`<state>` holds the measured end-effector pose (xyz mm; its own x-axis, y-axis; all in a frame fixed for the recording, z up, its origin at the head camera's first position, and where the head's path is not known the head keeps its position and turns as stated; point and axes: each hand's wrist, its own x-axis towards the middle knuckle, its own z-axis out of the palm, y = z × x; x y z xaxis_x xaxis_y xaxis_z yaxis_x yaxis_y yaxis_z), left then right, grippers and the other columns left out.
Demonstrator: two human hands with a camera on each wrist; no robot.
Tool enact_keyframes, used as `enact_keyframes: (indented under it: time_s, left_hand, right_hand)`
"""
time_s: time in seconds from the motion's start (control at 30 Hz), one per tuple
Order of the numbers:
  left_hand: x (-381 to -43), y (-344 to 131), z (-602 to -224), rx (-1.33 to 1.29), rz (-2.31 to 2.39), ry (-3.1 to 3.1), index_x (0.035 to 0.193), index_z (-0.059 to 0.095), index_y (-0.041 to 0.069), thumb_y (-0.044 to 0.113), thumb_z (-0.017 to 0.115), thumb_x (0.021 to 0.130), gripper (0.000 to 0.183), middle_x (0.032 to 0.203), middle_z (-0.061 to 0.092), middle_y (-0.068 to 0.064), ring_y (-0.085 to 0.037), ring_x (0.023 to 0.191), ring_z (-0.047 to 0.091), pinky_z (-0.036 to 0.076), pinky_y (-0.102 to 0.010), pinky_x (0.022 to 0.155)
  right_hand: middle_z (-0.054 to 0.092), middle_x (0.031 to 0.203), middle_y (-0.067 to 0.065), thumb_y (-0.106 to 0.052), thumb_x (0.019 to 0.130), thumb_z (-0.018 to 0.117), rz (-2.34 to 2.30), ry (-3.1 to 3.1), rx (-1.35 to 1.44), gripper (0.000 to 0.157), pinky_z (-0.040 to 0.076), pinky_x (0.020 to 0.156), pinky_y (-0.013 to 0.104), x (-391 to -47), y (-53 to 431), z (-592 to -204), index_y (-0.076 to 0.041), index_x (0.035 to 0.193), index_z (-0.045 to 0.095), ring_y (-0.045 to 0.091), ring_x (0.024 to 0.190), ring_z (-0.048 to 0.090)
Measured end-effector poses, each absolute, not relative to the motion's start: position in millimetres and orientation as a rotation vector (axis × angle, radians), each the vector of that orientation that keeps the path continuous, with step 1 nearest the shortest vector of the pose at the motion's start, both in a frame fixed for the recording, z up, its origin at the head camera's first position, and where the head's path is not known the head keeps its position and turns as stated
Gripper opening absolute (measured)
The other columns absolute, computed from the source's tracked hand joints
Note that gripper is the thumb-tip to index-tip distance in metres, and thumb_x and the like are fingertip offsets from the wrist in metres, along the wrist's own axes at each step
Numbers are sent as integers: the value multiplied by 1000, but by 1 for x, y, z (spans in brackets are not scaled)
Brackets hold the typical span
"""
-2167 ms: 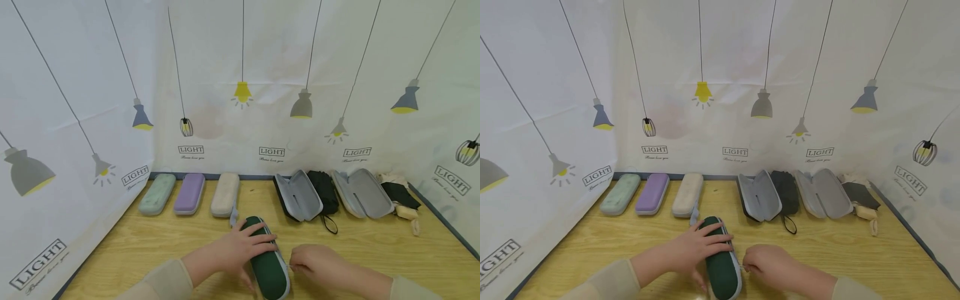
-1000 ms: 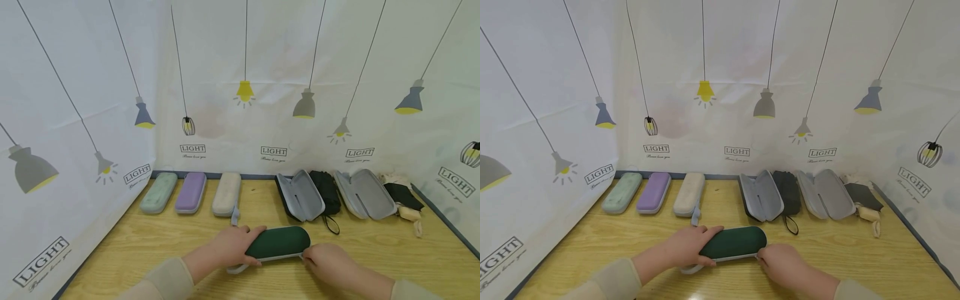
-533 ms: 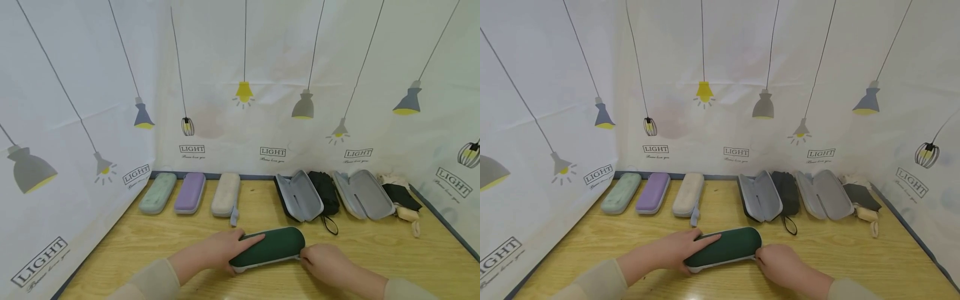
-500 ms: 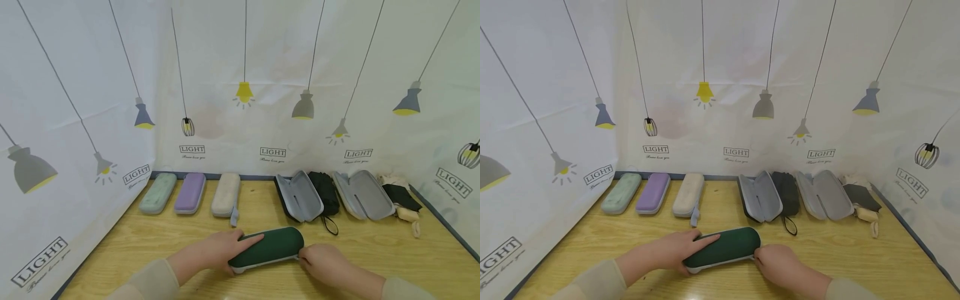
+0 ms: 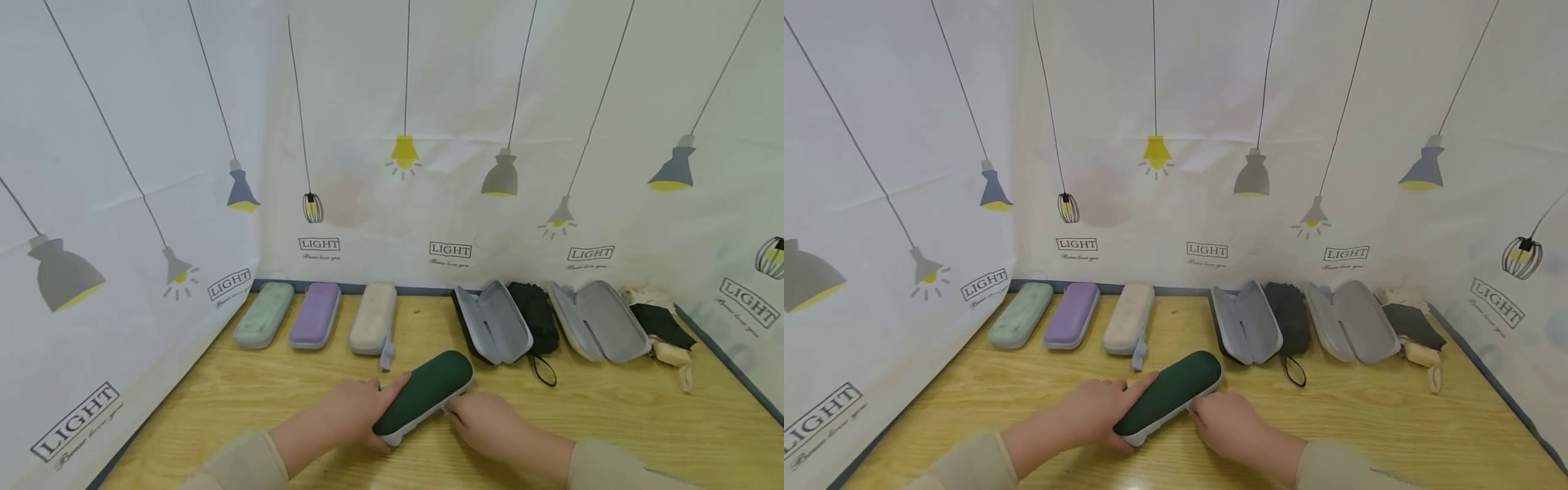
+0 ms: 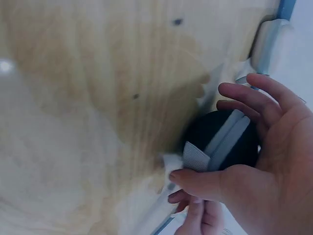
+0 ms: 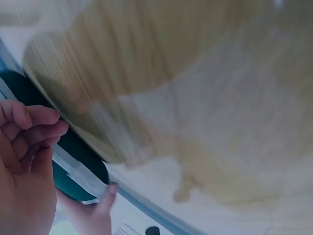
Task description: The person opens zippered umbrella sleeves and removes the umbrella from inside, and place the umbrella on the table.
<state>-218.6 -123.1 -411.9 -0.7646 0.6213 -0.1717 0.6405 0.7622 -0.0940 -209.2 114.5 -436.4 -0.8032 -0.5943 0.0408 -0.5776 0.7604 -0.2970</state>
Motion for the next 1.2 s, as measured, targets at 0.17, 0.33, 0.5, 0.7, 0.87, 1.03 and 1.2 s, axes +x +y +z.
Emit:
enact_keyframes:
  time_s: [0.17,0.33,0.5,0.7,0.87,1.03,1.2]
  left_hand:
    - [-216,-114,-419,870,-62,2861,144,12,21,68,66,58,112,87,55,-2,-11,67,52,45,-28,56]
    - [-211,-104,-421,840,-32,2922,143,18,17,66,69,57,111,83,56,-4,-12,66,52,43,-29,50]
    - [-205,-98,-420,775,23,2958,142,21,14,63,71,58,109,81,55,-4,-12,63,51,41,-29,47]
    - [-197,-91,-415,732,-27,2956,142,21,12,61,72,58,111,78,54,-5,-12,58,51,42,-29,46]
    - [-195,-88,-412,731,58,2893,142,19,10,60,74,57,112,94,55,-12,-18,69,57,47,-30,57]
    - [-205,-100,-411,764,398,2697,142,17,7,55,76,58,113,111,52,-12,-16,89,55,47,-28,73]
    - [-219,-115,-403,578,902,2350,137,28,2,31,75,71,87,115,52,-7,-16,96,53,44,-34,81]
  right_hand:
    - [41,55,-13,-20,90,53,-449,2885,-1082,20,36,45,24,-203,101,-437,-20,69,51,2,49,43]
    - [42,55,-13,-21,90,53,-431,2889,-1098,19,36,45,24,-198,100,-439,-20,70,53,2,50,43]
    - [44,66,-13,-23,88,57,-577,2936,-976,10,38,49,23,-194,105,-436,-20,81,51,1,57,44]
    - [45,113,2,-31,84,62,-719,3011,-976,35,45,80,29,-191,102,-426,-14,111,50,14,100,49]
    - [32,138,14,-39,88,54,-630,2951,-935,51,34,95,47,-192,92,-423,-13,131,44,31,126,29]
    - [23,142,14,-44,85,56,-574,2908,-922,60,34,94,49,-194,89,-424,-23,138,35,33,129,22]
    - [32,133,17,-38,85,58,-506,2990,-1020,54,41,87,47,-195,90,-422,-29,135,40,34,121,31]
